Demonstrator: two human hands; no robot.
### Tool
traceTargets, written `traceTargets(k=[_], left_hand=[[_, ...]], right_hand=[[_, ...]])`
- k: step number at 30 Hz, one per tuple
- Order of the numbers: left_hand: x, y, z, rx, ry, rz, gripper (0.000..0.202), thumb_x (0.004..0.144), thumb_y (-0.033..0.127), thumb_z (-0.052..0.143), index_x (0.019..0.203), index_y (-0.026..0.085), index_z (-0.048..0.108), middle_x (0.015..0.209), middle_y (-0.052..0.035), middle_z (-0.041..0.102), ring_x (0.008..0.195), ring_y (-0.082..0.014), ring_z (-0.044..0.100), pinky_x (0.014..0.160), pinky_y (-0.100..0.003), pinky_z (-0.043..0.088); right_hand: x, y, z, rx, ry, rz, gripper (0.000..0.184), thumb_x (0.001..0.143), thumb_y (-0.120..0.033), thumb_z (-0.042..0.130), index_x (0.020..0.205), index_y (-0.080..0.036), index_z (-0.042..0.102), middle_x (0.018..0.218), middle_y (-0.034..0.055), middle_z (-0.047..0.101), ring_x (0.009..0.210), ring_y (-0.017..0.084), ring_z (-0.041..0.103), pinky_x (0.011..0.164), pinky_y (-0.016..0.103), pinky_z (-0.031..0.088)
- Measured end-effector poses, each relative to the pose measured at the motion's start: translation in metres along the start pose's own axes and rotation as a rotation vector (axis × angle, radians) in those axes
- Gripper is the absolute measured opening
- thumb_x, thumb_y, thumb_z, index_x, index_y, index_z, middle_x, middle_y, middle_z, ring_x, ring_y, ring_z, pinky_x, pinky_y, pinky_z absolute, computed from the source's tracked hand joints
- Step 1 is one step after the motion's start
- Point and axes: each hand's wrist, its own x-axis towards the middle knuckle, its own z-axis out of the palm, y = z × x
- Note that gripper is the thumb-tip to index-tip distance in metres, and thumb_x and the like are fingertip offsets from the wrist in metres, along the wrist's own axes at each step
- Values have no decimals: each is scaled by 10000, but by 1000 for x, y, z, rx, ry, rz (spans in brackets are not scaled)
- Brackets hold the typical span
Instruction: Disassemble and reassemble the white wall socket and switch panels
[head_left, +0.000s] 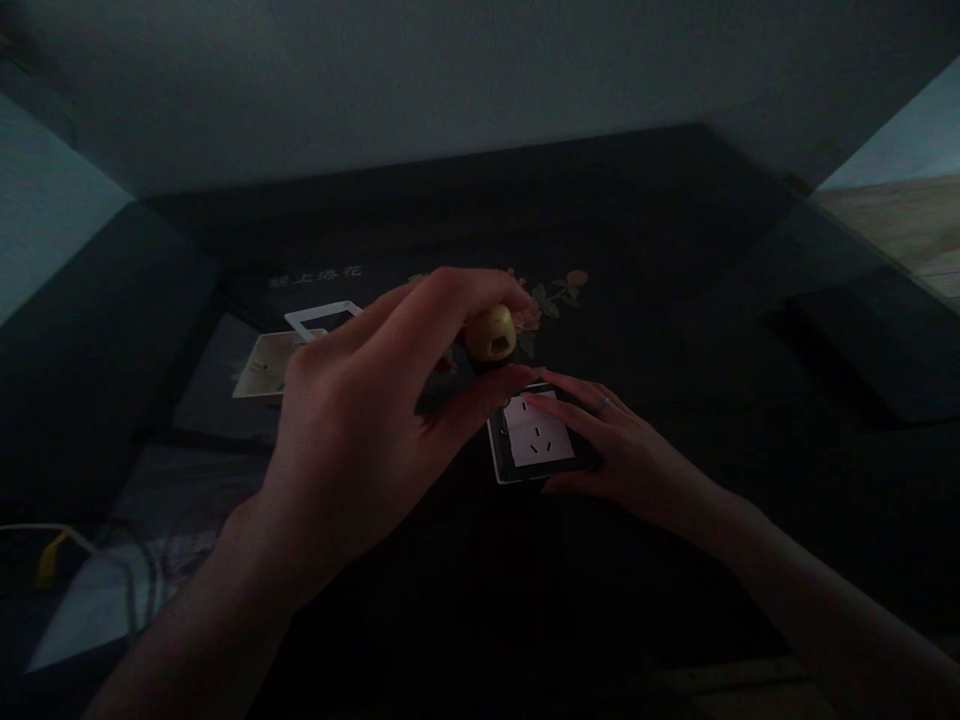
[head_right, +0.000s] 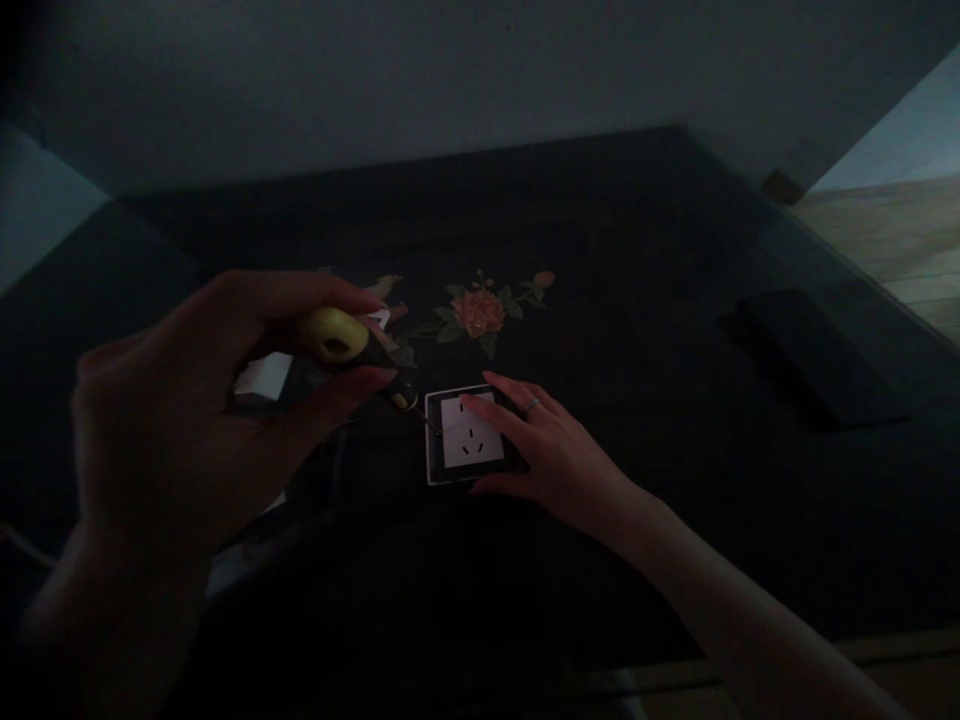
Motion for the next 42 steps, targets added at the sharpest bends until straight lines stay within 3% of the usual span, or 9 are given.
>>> traceTargets(k=[6,11,15,21,25,30,36,42], left_hand=[[-2,1,-1,2,-13,-9,317,819,179,789,1087,204,622,1035,26,745,880,-129,718,774,-161,551],[-3,1,-1,-32,-71,-35,385,903,200,693,1267,236,572,1215,9,692,959,-155,710,851,-227,572],[-1,-2,-3,-27,-82,6,229,920,236,678,1143,234,625,1116,17,730,926,-133,712,826,-195,577],[-1,-6,-11,-156,-203,-33,410,940,188,622,1328,294,547,1237,10,698,993,-158,712,882,-263,575],[-1,-5,-7,-163,-118,9,310,888,209,711,1177,249,604,1065,11,695,912,-123,678,803,-214,555],[0,-2,-4,-38,-30,36,215,869,307,730,1033,209,632,977,-23,663,904,-170,642,742,-244,550],[-1,-1,-14,-58,-176,25,446,907,193,644,1335,268,544,1190,22,691,941,-156,701,861,-242,566],[0,-1,-8,-96,-66,-19,235,842,246,757,1039,245,629,958,52,715,880,-140,702,765,-212,575]], right_hand=[[0,1,1,18,17,-12,757,780,-323,795,1451,-256,451,1572,159,389,1425,339,400,1098,582,415],[0,-1,0,3,-2,5,757,790,-326,786,1460,-278,436,1580,146,379,1423,341,403,1093,588,419],[0,-1,0,-13,4,-7,765,788,-324,789,1464,-240,442,1581,166,372,1426,350,395,1101,572,416],[-1,0,1,-19,7,-15,761,795,-320,783,1467,-241,434,1579,165,377,1418,346,406,1093,568,426],[-1,0,1,-24,15,-21,742,783,-325,794,1441,-225,468,1560,172,402,1402,353,425,1079,561,445],[-1,3,3,-35,37,-37,743,776,-340,799,1436,-234,476,1548,172,417,1389,369,441,1072,580,450],[-1,5,5,-42,43,-58,769,778,-339,795,1458,-218,455,1543,198,414,1374,388,454,1047,598,469],[-1,5,5,-53,64,-84,746,775,-340,798,1432,-182,482,1510,225,447,1353,401,476,1027,601,487]])
